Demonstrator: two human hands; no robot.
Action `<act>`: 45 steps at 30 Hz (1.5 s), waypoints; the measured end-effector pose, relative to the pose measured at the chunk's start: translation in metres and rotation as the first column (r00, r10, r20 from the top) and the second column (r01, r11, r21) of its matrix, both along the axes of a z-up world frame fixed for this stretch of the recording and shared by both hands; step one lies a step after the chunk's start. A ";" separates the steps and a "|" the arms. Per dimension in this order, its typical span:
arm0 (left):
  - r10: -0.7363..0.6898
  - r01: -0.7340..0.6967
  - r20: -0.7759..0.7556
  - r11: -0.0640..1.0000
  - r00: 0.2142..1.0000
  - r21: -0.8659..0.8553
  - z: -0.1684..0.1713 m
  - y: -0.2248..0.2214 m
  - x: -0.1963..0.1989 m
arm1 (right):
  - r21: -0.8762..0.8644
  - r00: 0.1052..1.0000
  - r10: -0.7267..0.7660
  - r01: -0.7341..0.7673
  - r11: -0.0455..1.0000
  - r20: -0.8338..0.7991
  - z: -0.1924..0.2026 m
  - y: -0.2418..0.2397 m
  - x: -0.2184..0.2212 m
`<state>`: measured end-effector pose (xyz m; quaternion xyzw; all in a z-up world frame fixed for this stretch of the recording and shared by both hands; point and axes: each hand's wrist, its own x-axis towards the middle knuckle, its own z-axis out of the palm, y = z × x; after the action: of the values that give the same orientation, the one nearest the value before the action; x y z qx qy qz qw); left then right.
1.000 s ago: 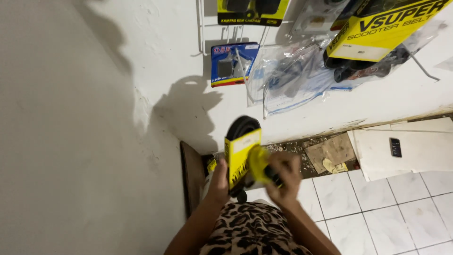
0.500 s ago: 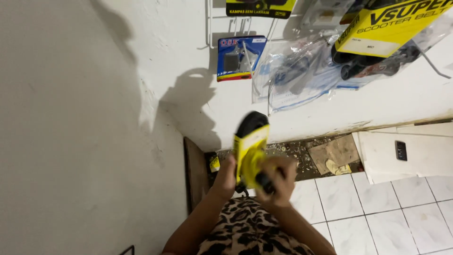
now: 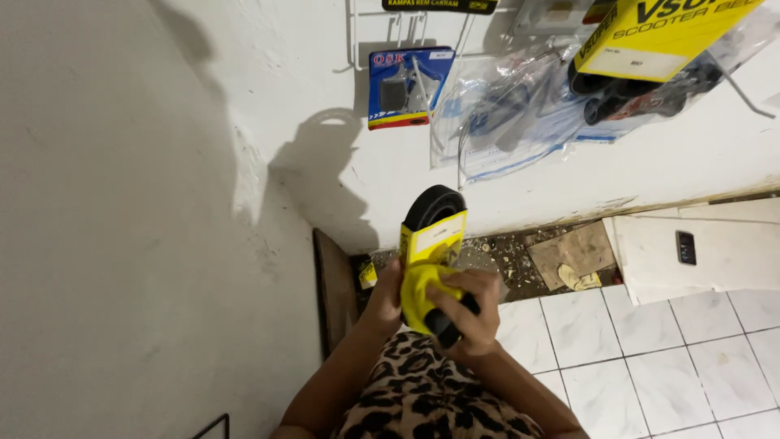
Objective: Cleaning the packaging of a motorcycle scooter belt with a yellow cloth.
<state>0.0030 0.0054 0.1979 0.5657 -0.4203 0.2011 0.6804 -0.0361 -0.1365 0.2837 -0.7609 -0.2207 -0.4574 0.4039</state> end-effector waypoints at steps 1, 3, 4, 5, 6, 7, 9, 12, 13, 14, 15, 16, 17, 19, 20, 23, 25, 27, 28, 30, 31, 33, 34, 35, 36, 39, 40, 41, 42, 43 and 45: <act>-0.267 0.170 -0.564 0.961 0.782 -0.219 -0.024 -0.003 -0.006 | -0.031 0.999 -0.023 0.025 0.999 0.040 0.006 0.003 0.001; -0.510 0.173 -0.829 0.859 0.229 -0.481 -0.030 -0.005 -0.011 | -0.062 0.995 -0.046 0.052 0.997 0.085 0.018 -0.002 0.005; -0.514 0.238 -0.800 0.857 0.311 -0.458 -0.012 -0.004 -0.009 | -0.063 0.996 -0.077 0.080 0.995 0.054 0.025 -0.010 0.009; -0.521 0.301 -0.755 0.852 0.398 -0.429 0.006 -0.005 -0.003 | -0.070 0.994 -0.102 0.104 0.992 0.033 0.033 -0.019 0.016; -0.525 0.304 -0.746 0.849 0.409 -0.432 0.004 -0.007 -0.006 | -0.076 0.994 -0.098 0.102 0.992 0.046 0.041 -0.019 0.016; -0.568 0.288 -0.723 0.823 0.393 -0.490 0.003 -0.010 -0.007 | -0.047 0.990 -0.137 0.138 0.989 0.020 0.050 -0.018 0.019; -0.612 0.279 -0.681 0.790 0.402 -0.546 -0.024 -0.009 -0.010 | -0.022 0.986 -0.165 0.165 0.986 0.020 0.053 -0.016 0.014; -0.112 0.126 -0.549 0.992 0.828 -0.012 -0.067 -0.001 -0.003 | -0.047 0.923 -0.239 0.236 0.971 -0.300 0.030 -0.008 -0.001; -0.132 0.143 -0.663 0.989 0.737 -0.038 -0.055 0.000 -0.001 | -0.065 0.895 -0.268 0.262 0.963 -0.357 0.021 -0.004 -0.006; -0.152 0.157 -0.761 0.985 0.630 -0.067 -0.044 0.001 0.001 | -0.084 0.862 -0.296 0.288 0.954 -0.411 0.010 -0.001 -0.010; -0.150 0.150 -0.753 0.986 0.641 -0.069 -0.017 -0.002 0.004 | -0.085 0.869 -0.291 0.282 0.956 -0.399 0.023 0.008 -0.010; -0.401 0.108 -0.860 0.916 0.316 -0.387 0.010 -0.005 0.006 | -0.106 0.905 -0.288 0.268 0.958 -0.313 0.035 0.016 -0.011; -0.638 -0.043 -0.770 0.770 -0.026 -0.637 0.037 -0.006 0.007 | -0.126 0.932 -0.281 0.258 0.958 -0.228 0.047 0.025 -0.013; -0.618 -0.029 -0.786 0.786 -0.033 -0.617 0.040 -0.008 0.012 | -0.165 0.925 -0.271 0.233 0.958 -0.267 0.017 0.010 -0.004; -0.596 -0.017 -0.801 0.803 -0.051 -0.596 0.041 -0.009 0.012 | -0.205 0.911 -0.267 0.210 0.956 -0.314 0.001 0.002 -0.001; -0.534 -0.016 -0.845 0.845 0.005 -0.534 0.040 -0.004 0.004 | -0.144 0.901 -0.283 0.248 0.958 -0.329 -0.003 -0.015 0.024; -0.638 0.126 -0.728 0.767 0.251 -0.629 0.064 -0.005 0.013 | -0.088 0.900 -0.256 0.240 0.967 -0.354 0.024 -0.007 0.026; -0.716 0.292 -0.528 0.682 0.458 -0.671 0.071 -0.002 0.017 | -0.034 0.901 -0.225 0.229 0.973 -0.371 0.026 -0.004 0.025; -0.687 0.183 -0.606 0.708 0.402 -0.682 0.067 0.002 0.016 | -0.077 0.892 -0.254 0.243 0.967 -0.374 0.013 -0.004 0.024; -0.648 0.074 -0.684 0.742 0.335 -0.667 0.065 0.010 0.017 | -0.106 0.882 -0.280 0.259 0.960 -0.379 -0.001 0.006 0.021; -0.634 0.089 -0.703 0.760 0.322 -0.644 0.068 0.011 0.016 | -0.077 0.923 -0.261 0.249 0.965 -0.282 -0.002 0.014 0.018; -0.616 0.104 -0.727 0.780 0.304 -0.617 0.060 0.012 0.016 | -0.045 0.952 -0.244 0.240 0.970 -0.187 0.007 0.024 0.012; -0.664 0.064 -0.710 0.739 0.234 -0.670 0.050 0.012 0.016 | -0.069 0.958 -0.220 0.210 0.975 -0.186 0.018 0.026 0.009; -0.709 0.021 -0.685 0.697 0.167 -0.717 0.040 0.013 0.016 | -0.093 0.963 -0.195 0.180 0.979 -0.184 0.028 0.028 0.006; -0.706 0.021 -0.689 0.701 0.163 -0.713 0.010 0.014 0.015 | -0.088 0.962 -0.197 0.183 0.979 -0.188 0.026 0.027 0.006; -0.559 0.078 -0.736 0.813 0.381 -0.577 -0.020 0.014 0.016 | -0.132 0.968 -0.197 0.177 0.975 -0.153 0.030 0.022 0.011; -0.629 0.062 -0.744 0.771 0.225 -0.634 0.009 0.014 0.018 | -0.129 0.969 -0.205 0.187 0.974 -0.140 0.035 0.022 0.014; -0.686 0.030 -0.726 0.728 0.057 -0.685 0.037 0.013 0.014 | -0.129 0.968 -0.213 0.196 0.972 -0.135 0.040 0.021 0.013; -0.688 0.031 -0.724 0.726 0.054 -0.687 0.021 0.014 0.014 | -0.131 0.967 -0.215 0.198 0.971 -0.136 0.028 0.015 0.018; -0.322 0.159 -0.742 0.946 0.588 -0.284 0.004 0.016 0.011 | -0.160 0.962 -0.241 0.219 0.963 -0.132 0.016 0.010 0.022; 0.053 0.007 -0.349 0.986 0.936 0.167 -0.013 0.018 0.008 | -0.189 0.956 -0.263 0.236 0.953 -0.133 0.006 0.000 0.033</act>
<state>0.0107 0.0237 0.1847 0.6520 -0.3003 0.0687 0.6928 -0.0034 -0.1361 0.2895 -0.8480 -0.1287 -0.4232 0.2920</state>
